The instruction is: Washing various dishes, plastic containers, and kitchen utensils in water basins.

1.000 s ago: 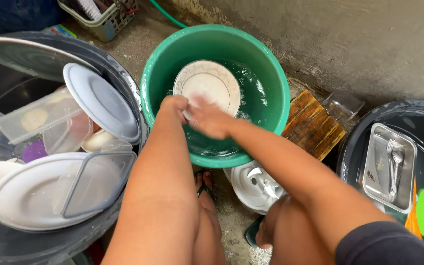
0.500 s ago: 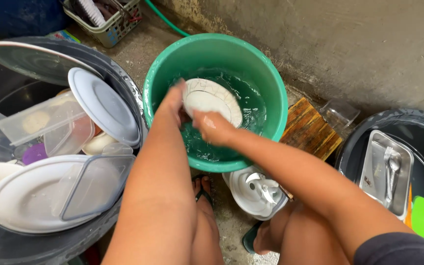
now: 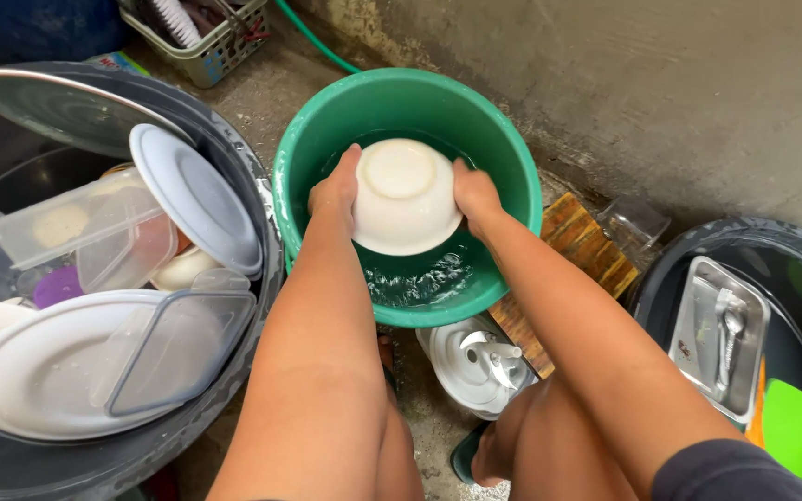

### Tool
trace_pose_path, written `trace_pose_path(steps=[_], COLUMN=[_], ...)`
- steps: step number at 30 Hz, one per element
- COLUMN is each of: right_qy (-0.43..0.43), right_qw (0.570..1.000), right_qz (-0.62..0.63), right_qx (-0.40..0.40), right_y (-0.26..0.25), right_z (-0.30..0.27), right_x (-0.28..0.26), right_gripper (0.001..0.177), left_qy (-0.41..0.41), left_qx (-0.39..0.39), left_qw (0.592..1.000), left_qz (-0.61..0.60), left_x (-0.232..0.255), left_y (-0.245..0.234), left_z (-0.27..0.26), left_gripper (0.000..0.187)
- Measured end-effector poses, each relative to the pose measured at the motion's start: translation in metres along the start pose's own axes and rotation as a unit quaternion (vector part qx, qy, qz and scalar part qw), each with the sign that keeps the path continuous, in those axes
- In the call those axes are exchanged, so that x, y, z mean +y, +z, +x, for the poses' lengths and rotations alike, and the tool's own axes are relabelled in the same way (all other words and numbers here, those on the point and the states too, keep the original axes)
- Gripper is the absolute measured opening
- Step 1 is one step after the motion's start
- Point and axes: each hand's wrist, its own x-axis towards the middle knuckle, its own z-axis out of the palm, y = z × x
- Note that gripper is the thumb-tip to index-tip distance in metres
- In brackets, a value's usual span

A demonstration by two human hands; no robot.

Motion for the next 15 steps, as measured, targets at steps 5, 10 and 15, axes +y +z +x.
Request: trace_pose_path(steps=[5, 10, 15], right_qy=[-0.058, -0.072, -0.004], right_qw=[0.959, 0.962, 0.973], right_qz=[-0.271, -0.142, 0.055], right_qx=[0.060, 0.222, -0.225], right_y=[0.021, 0.051, 0.050], right_z=[0.067, 0.112, 0.041], right_x=[0.055, 0.076, -0.011], right_gripper=[0.043, 0.050, 0.029], left_qy=[0.042, 0.030, -0.060], left_qx=[0.064, 0.053, -0.055], left_qw=[0.971, 0.948, 0.996], left_qz=[0.229, 0.313, -0.033], left_x=[0.002, -0.009, -0.028], left_y=[-0.008, 0.003, 0.024], left_z=[0.006, 0.024, 0.043], left_gripper=[0.067, 0.057, 0.038])
